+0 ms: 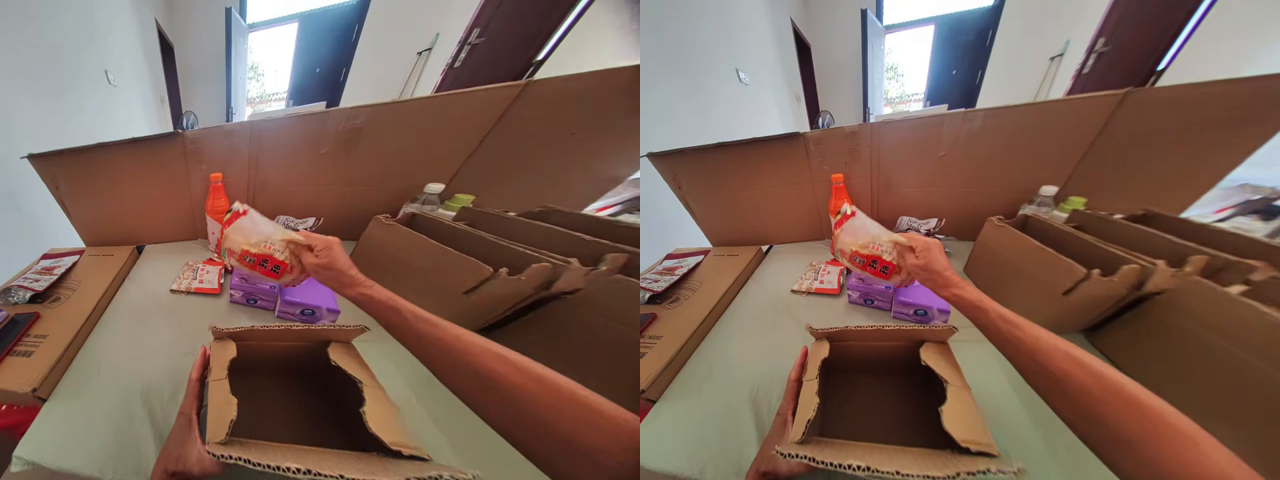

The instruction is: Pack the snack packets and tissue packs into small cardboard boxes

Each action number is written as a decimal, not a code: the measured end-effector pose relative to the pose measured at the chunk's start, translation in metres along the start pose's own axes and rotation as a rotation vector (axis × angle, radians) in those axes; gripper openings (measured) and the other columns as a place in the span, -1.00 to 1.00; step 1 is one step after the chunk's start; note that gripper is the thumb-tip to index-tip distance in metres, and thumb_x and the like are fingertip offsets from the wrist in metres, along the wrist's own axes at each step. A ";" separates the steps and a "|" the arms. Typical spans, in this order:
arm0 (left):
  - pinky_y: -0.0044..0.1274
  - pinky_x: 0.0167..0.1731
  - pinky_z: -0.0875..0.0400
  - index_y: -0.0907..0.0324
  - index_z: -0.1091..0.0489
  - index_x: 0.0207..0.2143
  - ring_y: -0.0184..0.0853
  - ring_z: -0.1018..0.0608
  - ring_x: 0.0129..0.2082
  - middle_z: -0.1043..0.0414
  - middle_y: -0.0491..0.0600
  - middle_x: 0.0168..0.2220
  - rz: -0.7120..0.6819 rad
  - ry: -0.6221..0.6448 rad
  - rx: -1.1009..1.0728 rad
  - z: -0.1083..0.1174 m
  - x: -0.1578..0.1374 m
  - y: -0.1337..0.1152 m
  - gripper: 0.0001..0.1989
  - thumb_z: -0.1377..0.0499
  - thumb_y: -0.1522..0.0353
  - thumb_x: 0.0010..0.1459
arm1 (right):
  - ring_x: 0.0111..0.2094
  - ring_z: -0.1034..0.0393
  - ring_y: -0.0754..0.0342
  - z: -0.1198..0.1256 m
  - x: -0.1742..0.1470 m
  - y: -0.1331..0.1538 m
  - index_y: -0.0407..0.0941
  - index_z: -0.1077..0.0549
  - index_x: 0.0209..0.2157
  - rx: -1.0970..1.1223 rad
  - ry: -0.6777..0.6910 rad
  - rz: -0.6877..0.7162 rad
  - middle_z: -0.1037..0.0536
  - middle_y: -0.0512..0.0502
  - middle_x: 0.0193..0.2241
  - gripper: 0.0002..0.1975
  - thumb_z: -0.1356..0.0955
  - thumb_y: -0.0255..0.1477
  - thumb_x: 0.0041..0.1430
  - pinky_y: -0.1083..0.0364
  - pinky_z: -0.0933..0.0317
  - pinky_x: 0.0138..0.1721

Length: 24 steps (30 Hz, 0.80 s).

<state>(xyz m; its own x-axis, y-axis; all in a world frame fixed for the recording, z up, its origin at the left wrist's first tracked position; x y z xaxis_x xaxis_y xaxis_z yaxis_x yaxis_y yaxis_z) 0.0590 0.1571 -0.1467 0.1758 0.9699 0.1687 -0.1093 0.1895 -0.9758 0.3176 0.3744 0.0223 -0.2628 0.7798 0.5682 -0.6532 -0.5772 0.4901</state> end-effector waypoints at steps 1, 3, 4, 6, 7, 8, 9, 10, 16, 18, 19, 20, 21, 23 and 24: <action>-0.07 0.43 0.05 -0.19 0.25 0.49 0.17 0.03 0.49 0.14 0.04 0.53 0.000 -0.007 0.003 0.001 0.001 -0.002 0.42 -0.59 0.07 -0.26 | -0.25 -0.59 -0.09 0.016 -0.001 0.001 -0.12 -0.58 -0.16 0.094 -0.037 -0.034 -0.67 -0.15 -0.27 -0.67 -0.20 -0.33 0.35 -0.05 -0.50 -0.21; -0.07 0.43 0.06 -0.18 0.22 0.49 0.16 0.01 0.49 0.10 0.07 0.52 0.001 -0.026 0.010 0.004 0.003 -0.007 0.41 -0.60 0.15 -0.24 | -0.33 -0.59 -0.04 0.046 -0.012 0.004 -0.07 -0.56 -0.16 0.418 -0.095 -0.143 -0.67 -0.07 -0.31 -0.73 -0.32 -0.22 0.29 -0.03 -0.51 -0.29; -0.07 0.43 0.06 -0.17 0.21 0.49 0.15 -0.01 0.49 0.08 0.08 0.51 -0.001 -0.037 0.018 0.005 0.004 -0.010 0.40 -0.60 0.20 -0.23 | -0.32 -0.59 -0.04 0.059 -0.021 0.008 -0.04 -0.56 -0.16 0.616 -0.117 -0.212 -0.67 -0.05 -0.29 -0.75 -0.40 -0.19 0.21 -0.04 -0.52 -0.28; -0.09 0.43 0.02 -0.16 0.17 0.49 0.14 -0.06 0.48 0.03 0.10 0.50 -0.017 -0.051 0.027 0.006 0.007 -0.019 0.38 -0.61 0.29 -0.23 | -0.28 -0.60 -0.05 0.079 -0.044 0.019 0.01 -0.57 -0.20 0.930 -0.167 -0.340 -0.68 -0.01 -0.27 -0.70 -0.54 -0.20 0.02 -0.05 -0.53 -0.25; -0.12 0.43 0.00 -0.15 0.15 0.49 0.13 -0.08 0.47 0.00 0.10 0.49 -0.032 -0.052 0.028 0.006 0.008 -0.025 0.37 -0.60 0.33 -0.24 | -0.26 -0.60 -0.05 0.086 -0.056 0.027 0.03 -0.57 -0.22 0.996 -0.186 -0.379 -0.68 0.00 -0.25 -0.68 -0.58 -0.21 -0.03 -0.05 -0.54 -0.24; -0.14 0.42 -0.03 -0.15 0.12 0.48 0.12 -0.11 0.47 -0.02 0.10 0.48 -0.049 -0.051 0.024 0.005 0.010 -0.030 0.36 -0.60 0.36 -0.24 | -0.24 -0.61 -0.05 0.092 -0.068 0.034 0.04 -0.58 -0.24 1.022 -0.206 -0.404 -0.69 0.01 -0.24 -0.67 -0.59 -0.21 -0.06 -0.04 -0.54 -0.24; -0.17 0.42 -0.06 -0.14 0.09 0.48 0.11 -0.13 0.46 -0.05 0.09 0.47 -0.063 -0.050 0.016 0.003 0.011 -0.035 0.33 -0.59 0.38 -0.24 | -0.23 -0.61 -0.06 0.094 -0.079 0.041 0.05 -0.59 -0.25 1.031 -0.212 -0.418 -0.69 0.01 -0.22 -0.67 -0.60 -0.21 -0.07 -0.03 -0.54 -0.24; -0.19 0.41 -0.08 -0.13 0.07 0.47 0.10 -0.16 0.45 -0.08 0.09 0.46 -0.073 -0.049 0.006 0.002 0.012 -0.039 0.31 -0.58 0.39 -0.23 | -0.23 -0.61 -0.06 0.092 -0.089 0.047 0.06 -0.60 -0.26 1.036 -0.204 -0.424 -0.69 0.01 -0.21 -0.68 -0.61 -0.20 -0.08 -0.03 -0.55 -0.25; -0.19 0.42 -0.03 -0.06 0.13 0.49 0.07 -0.15 0.45 -0.04 0.09 0.47 -0.067 -0.032 0.052 -0.002 0.010 -0.049 0.22 -0.50 0.36 -0.10 | -0.41 -0.57 0.01 0.055 -0.129 0.069 0.01 -0.65 -0.33 0.923 0.012 -0.323 -0.63 0.00 -0.45 -0.73 -0.53 -0.10 0.06 0.04 -0.53 -0.40; -0.17 0.42 -0.03 -0.03 0.13 0.49 0.09 -0.16 0.45 -0.05 0.12 0.47 -0.067 -0.032 0.048 -0.001 0.008 -0.050 0.25 -0.51 0.36 -0.14 | -0.40 -0.57 0.00 0.064 -0.136 0.082 -0.01 -0.66 -0.38 0.685 0.092 -0.186 -0.63 -0.04 -0.45 -0.73 -0.46 -0.12 0.19 0.07 -0.51 -0.46; -0.16 0.41 -0.05 -0.01 0.11 0.49 0.11 -0.17 0.44 -0.07 0.13 0.46 -0.068 -0.033 0.029 -0.001 0.008 -0.051 0.27 -0.53 0.36 -0.17 | -0.35 -0.59 -0.03 0.074 -0.139 0.090 0.00 -0.67 -0.36 0.552 0.111 -0.105 -0.66 -0.08 -0.38 -0.74 -0.42 -0.15 0.25 0.06 -0.52 -0.44; -0.16 0.41 -0.06 -0.01 0.08 0.48 0.11 -0.17 0.44 -0.08 0.14 0.45 -0.067 -0.032 0.006 -0.001 0.008 -0.051 0.28 -0.54 0.36 -0.20 | -0.30 -0.61 -0.05 0.088 -0.142 0.098 0.03 -0.68 -0.31 0.425 0.101 -0.024 -0.68 -0.09 -0.26 -0.75 -0.38 -0.19 0.30 0.03 -0.55 -0.39; -0.16 0.40 -0.08 -0.01 0.05 0.48 0.12 -0.18 0.43 -0.10 0.15 0.45 -0.066 -0.035 -0.017 0.000 0.007 -0.052 0.28 -0.55 0.35 -0.22 | -0.25 -0.62 -0.07 0.104 -0.145 0.105 0.08 -0.68 -0.22 0.309 0.069 0.051 -0.68 -0.08 -0.14 -0.78 -0.36 -0.23 0.33 -0.01 -0.57 -0.30; -0.17 0.39 -0.11 -0.05 0.02 0.47 0.11 -0.20 0.42 -0.10 0.13 0.44 -0.058 -0.048 -0.044 0.001 0.007 -0.052 0.27 -0.57 0.34 -0.24 | -0.21 -0.62 -0.06 0.130 -0.149 0.115 0.20 -0.64 -0.04 0.128 0.017 0.182 -0.64 0.00 0.02 -0.73 -0.33 -0.32 0.34 -0.05 -0.58 -0.19; -0.17 0.39 -0.12 -0.07 0.01 0.46 0.10 -0.20 0.42 -0.10 0.12 0.45 -0.055 -0.055 -0.048 0.002 0.007 -0.052 0.27 -0.58 0.34 -0.24 | -0.20 -0.63 -0.06 0.137 -0.150 0.118 0.24 -0.61 0.01 0.059 0.036 0.244 -0.63 0.03 0.04 -0.68 -0.32 -0.35 0.34 -0.05 -0.58 -0.18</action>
<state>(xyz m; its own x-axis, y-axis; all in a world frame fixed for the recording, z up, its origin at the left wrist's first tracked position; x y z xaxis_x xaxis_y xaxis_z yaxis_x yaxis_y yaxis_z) 0.0643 0.1546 -0.0941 0.1257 0.9653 0.2287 -0.0540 0.2368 -0.9700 0.3772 0.1560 0.0849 -0.4333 0.6233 0.6510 -0.5249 -0.7617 0.3798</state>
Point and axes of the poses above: each hand's wrist, its own x-axis towards the middle knuckle, its own z-axis out of the back of the hand, y = z × x, the point moved 8 cm from there along x, towards the middle knuckle
